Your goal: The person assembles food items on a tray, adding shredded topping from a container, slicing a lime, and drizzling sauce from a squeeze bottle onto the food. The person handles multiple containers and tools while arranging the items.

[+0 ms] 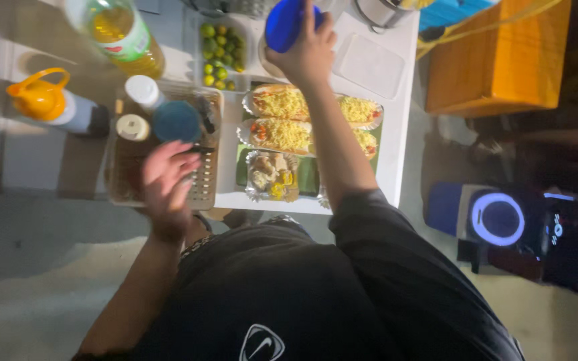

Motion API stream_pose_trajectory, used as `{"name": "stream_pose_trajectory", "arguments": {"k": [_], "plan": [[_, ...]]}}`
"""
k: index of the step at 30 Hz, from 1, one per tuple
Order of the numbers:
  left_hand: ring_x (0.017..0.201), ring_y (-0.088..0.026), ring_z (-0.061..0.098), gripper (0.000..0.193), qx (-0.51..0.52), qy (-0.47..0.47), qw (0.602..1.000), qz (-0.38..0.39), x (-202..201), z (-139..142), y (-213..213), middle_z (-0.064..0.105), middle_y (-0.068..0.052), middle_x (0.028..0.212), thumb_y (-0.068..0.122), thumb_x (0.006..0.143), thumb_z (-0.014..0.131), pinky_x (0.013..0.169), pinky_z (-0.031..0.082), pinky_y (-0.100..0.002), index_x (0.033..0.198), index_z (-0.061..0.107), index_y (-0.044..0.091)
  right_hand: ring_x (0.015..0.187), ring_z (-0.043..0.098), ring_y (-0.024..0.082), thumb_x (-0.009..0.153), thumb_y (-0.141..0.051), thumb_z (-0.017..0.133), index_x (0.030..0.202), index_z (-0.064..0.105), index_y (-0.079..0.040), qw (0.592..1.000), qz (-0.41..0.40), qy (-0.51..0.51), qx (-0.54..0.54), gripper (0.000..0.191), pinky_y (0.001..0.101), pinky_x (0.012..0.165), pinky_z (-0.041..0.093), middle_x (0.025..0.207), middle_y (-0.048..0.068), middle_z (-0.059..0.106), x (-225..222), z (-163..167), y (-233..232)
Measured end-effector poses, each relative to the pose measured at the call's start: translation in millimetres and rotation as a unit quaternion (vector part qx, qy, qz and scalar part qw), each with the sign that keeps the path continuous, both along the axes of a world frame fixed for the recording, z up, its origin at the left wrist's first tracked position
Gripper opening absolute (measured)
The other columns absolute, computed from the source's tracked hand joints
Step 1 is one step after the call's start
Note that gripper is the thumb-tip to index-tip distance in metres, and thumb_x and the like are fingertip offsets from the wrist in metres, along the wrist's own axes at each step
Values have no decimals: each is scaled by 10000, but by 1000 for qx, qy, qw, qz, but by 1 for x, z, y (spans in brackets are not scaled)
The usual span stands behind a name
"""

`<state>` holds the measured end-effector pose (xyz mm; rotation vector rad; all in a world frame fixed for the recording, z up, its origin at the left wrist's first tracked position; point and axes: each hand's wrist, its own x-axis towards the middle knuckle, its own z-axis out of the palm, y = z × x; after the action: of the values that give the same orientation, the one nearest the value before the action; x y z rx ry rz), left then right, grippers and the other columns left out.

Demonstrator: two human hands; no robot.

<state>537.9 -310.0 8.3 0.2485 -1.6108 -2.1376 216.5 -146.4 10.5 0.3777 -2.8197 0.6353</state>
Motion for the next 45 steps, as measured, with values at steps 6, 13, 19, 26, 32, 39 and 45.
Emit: {"name": "stream_pose_trajectory", "arguments": {"k": [6,13,19,26,32,39,45], "plan": [[1382,-285,541,547,421,35,893,-156,-74,-46,32,562,-95,1394,244,992,663,1143,470,-514,1470,458,74,1401,467,460,779,-434,898,1678,273,-138,965,246,-44,-84,1135,503,1232,412,1488,269,434,92,90,55],[1405,-316,510,808,393,78,876,-269,-42,-28,50,499,-135,1523,557,958,580,1198,414,-558,1578,352,93,1402,406,494,653,-429,821,1654,308,-90,941,327,-67,-54,1175,557,1210,350,1483,318,381,200,157,51],[1449,-310,469,909,512,96,793,-316,-5,-13,49,465,-167,1570,696,963,390,1241,360,-484,1604,329,54,1513,225,492,549,-428,847,1500,415,-253,799,597,-54,48,1059,632,1207,200,1620,319,210,184,191,62],[1472,-283,447,776,459,82,843,-268,-1,-69,55,471,-140,1571,574,1025,420,1265,328,-468,1590,370,44,1529,24,526,775,-450,801,1611,94,-128,893,415,-174,-12,1141,583,1191,188,1638,318,107,234,203,59],[1449,-300,483,630,302,168,926,-154,-7,-105,82,476,-125,1543,380,1022,525,1259,393,-517,1549,377,69,1575,319,450,1016,-330,642,1677,342,-171,953,243,-121,-136,743,530,1301,302,1670,272,313,252,150,48],[1449,-307,488,750,474,95,845,-228,10,-78,78,484,-154,1560,475,974,437,1233,399,-472,1584,380,43,1509,333,443,898,-407,736,1571,439,-241,897,388,-128,-168,754,590,1252,297,1605,266,330,225,127,72],[1456,-342,473,821,526,46,775,-348,11,-14,78,458,-141,1574,580,922,447,1198,431,-537,1590,359,111,1463,346,404,821,-560,863,1524,502,-370,640,758,128,12,813,651,1178,294,1556,166,385,181,140,83]]}}
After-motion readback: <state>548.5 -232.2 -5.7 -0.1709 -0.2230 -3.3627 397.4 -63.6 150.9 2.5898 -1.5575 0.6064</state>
